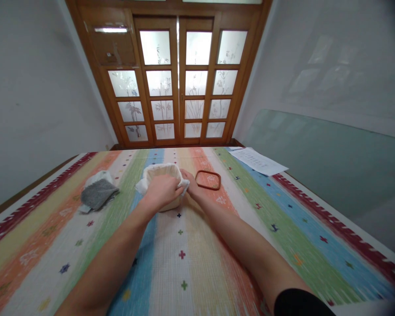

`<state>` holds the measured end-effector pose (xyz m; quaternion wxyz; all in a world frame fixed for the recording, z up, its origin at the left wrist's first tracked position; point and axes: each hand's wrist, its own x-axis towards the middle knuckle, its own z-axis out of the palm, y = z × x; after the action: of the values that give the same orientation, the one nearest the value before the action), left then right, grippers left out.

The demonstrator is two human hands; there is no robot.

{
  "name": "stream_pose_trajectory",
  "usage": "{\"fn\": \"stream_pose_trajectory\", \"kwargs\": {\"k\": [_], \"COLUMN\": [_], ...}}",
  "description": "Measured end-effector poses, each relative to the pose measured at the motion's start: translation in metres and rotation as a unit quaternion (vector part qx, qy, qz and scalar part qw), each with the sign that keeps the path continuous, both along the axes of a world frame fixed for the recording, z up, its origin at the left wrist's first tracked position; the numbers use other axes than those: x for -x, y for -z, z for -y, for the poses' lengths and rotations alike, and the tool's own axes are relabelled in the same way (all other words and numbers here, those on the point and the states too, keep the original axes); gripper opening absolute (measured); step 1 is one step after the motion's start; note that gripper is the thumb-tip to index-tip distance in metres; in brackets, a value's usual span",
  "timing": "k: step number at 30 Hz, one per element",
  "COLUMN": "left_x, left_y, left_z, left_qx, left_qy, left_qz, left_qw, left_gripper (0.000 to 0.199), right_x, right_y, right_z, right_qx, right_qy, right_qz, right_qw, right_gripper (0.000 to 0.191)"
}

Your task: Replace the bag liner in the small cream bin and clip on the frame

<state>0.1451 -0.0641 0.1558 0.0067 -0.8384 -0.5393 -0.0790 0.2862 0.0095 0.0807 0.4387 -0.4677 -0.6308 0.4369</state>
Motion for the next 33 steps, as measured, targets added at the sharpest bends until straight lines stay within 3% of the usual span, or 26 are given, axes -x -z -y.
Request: {"fn": "stream_pose_trajectory", "kwargs": {"k": [4,7,10,13,17,22,26,30,33], "left_x": [0.008,0.024,0.045,0.066,0.079,0.071,0.065,0.069,0.079], "left_y": [-0.010,-0.012,0.000,0.023,0.055,0.076,0.076,0.069,0.060], "left_z": [0.005,0.007,0.007,0.001,-0.012,-0.023,-0.022,-0.021,-0.022], "left_qx": [-0.036,-0.084,-0.154,-0.189,-0.171,-0.084,-0.055,-0.032,-0.062], "left_qy": [0.028,0.083,0.110,0.079,0.029,-0.013,-0.028,-0.055,-0.116], "left_qz": [0.058,0.136,0.212,0.285,0.442,0.586,0.591,0.590,0.586], "left_qw": [0.997,0.984,0.959,0.936,0.880,0.806,0.804,0.805,0.800], "left_gripper": [0.045,0.043,0.047,0.049,0.040,0.057,0.060,0.058,0.043], "right_x": [-0.034,-0.069,-0.103,-0.120,-0.106,-0.057,-0.026,-0.016,-0.016], "right_y": [0.004,0.015,0.028,0.036,0.026,-0.008,-0.025,-0.023,-0.020], "right_z": [-0.029,-0.045,-0.046,-0.031,-0.009,0.001,0.001,-0.001,-0.002], "right_qx": [-0.062,-0.158,-0.197,-0.203,-0.183,-0.053,0.026,0.066,0.088], "right_qy": [0.022,0.051,0.045,0.019,0.043,-0.026,-0.043,-0.035,-0.036], "right_qz": [0.038,0.180,0.278,0.271,0.147,0.004,0.025,-0.024,-0.049], "right_qw": [0.997,0.970,0.939,0.941,0.971,0.998,0.998,0.997,0.994], "right_gripper": [0.024,0.029,0.031,0.027,0.032,0.038,0.044,0.038,0.038]}}
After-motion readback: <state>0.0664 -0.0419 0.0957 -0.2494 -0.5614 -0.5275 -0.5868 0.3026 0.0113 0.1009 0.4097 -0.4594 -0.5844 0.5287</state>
